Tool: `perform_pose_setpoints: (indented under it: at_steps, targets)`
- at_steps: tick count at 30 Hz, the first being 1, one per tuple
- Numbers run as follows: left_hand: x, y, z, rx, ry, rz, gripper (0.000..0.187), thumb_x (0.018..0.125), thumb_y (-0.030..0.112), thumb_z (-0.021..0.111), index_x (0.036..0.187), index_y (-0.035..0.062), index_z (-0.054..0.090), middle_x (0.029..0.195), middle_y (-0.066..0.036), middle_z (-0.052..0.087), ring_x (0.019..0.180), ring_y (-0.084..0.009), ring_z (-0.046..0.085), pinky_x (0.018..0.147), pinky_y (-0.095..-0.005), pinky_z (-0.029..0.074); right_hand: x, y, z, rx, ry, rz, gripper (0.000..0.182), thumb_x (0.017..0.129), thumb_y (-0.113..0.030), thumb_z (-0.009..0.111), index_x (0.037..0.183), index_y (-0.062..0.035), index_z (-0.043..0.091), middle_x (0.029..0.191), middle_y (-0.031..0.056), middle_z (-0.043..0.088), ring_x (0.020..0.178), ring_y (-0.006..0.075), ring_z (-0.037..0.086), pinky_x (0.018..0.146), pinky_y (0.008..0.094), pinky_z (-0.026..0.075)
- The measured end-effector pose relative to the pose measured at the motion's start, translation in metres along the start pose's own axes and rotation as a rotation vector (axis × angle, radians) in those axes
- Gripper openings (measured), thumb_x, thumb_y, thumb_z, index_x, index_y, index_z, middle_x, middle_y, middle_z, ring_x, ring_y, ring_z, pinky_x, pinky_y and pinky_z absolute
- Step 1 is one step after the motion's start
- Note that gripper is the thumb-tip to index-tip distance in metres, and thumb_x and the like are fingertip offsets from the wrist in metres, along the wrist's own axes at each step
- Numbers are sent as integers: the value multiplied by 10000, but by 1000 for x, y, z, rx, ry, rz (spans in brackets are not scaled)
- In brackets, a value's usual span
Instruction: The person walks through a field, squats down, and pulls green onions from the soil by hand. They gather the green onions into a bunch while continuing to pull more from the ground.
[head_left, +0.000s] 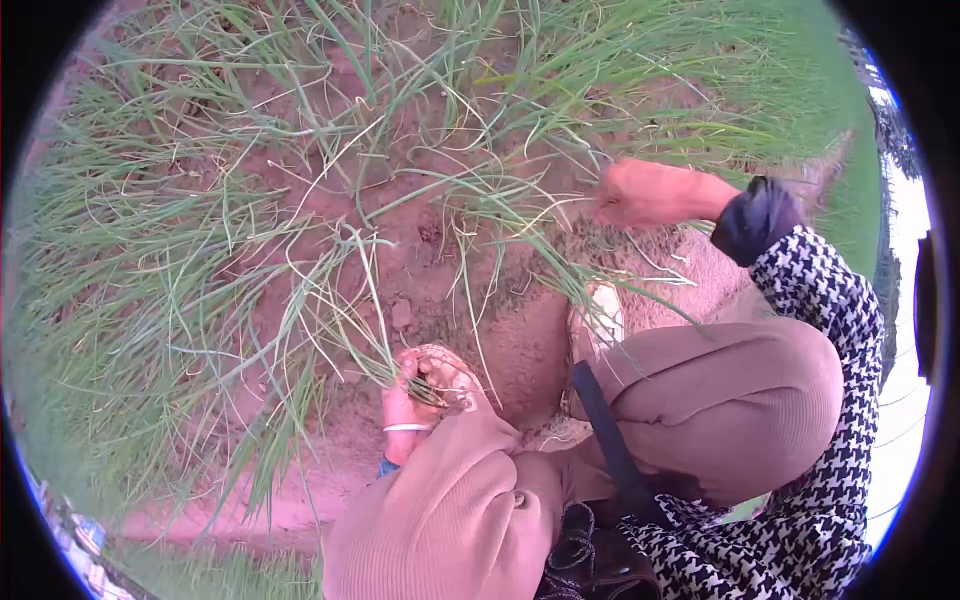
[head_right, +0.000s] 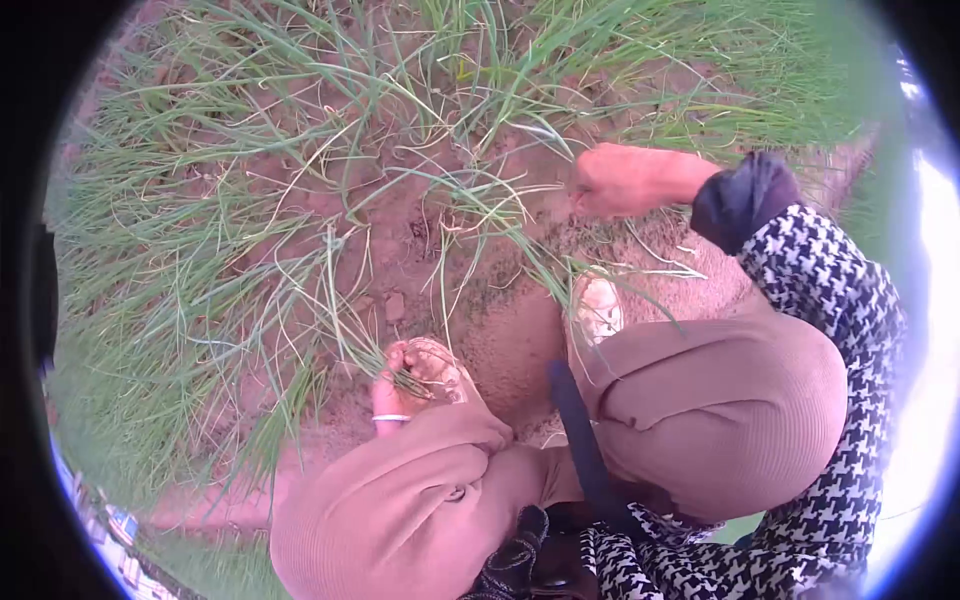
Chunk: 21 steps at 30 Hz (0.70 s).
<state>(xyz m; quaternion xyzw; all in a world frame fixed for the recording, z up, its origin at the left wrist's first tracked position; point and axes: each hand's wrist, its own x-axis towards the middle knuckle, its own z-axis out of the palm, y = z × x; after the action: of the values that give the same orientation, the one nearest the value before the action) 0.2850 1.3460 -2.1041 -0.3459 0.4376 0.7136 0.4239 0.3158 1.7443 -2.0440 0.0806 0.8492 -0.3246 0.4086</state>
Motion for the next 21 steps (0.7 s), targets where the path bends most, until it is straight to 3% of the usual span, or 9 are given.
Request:
perform_pose_setpoints:
  at_steps: [1,3,6,10,13,14,18,21]
  targets:
    - [4,-8,2,0,26,-4,189,873,191,568,1017,74,536,727,-14,528,601,-132,511,487,-283,451,18,33,24,-161,161,-141,239,826,-188,520,827,32,614,736,209,604,713,349,603,670,429,472]
    - [13,-23,2,-14,80,-6,183,876,199,565,1008,74,544,719,-15,540,589,-131,518,483,-275,449,49,60,45,-104,260,-135,219,797,-171,523,856,31,586,791,253,584,802,407,572,709,467,455]
    - [28,-38,4,27,88,40,179,878,203,561,996,69,550,700,-27,558,557,-133,524,473,-265,441,100,66,58,148,489,-279,181,792,-149,539,895,-13,598,805,224,606,799,387,590,717,458,463]
    - [41,-41,18,143,197,114,164,883,177,549,979,44,550,679,-52,569,533,-142,528,463,-262,432,142,64,65,145,539,-487,180,763,-116,572,928,-50,606,902,179,614,875,356,584,764,440,461]
    - [46,-44,36,174,195,188,157,884,162,544,971,31,549,672,-61,567,537,-145,529,464,-263,434,151,61,60,136,435,-450,181,760,-131,584,919,-45,600,878,165,599,881,348,574,776,434,456]
    - [48,-44,39,204,201,188,156,884,150,540,970,21,546,675,-72,570,538,-154,529,464,-266,435,162,69,66,145,510,-542,172,768,-137,582,907,-36,596,830,165,584,836,351,579,750,429,466]
    - [55,-59,25,209,191,188,167,883,151,542,977,13,545,680,-82,581,531,-160,530,463,-270,441,163,86,79,361,610,-514,152,803,-155,549,876,-27,585,807,160,599,776,345,597,697,407,477]
    - [51,-65,38,199,191,209,169,883,154,542,977,14,546,675,-84,583,529,-152,532,463,-267,444,131,85,50,450,462,-316,220,797,-195,590,947,-35,593,862,137,610,811,269,598,728,347,468]
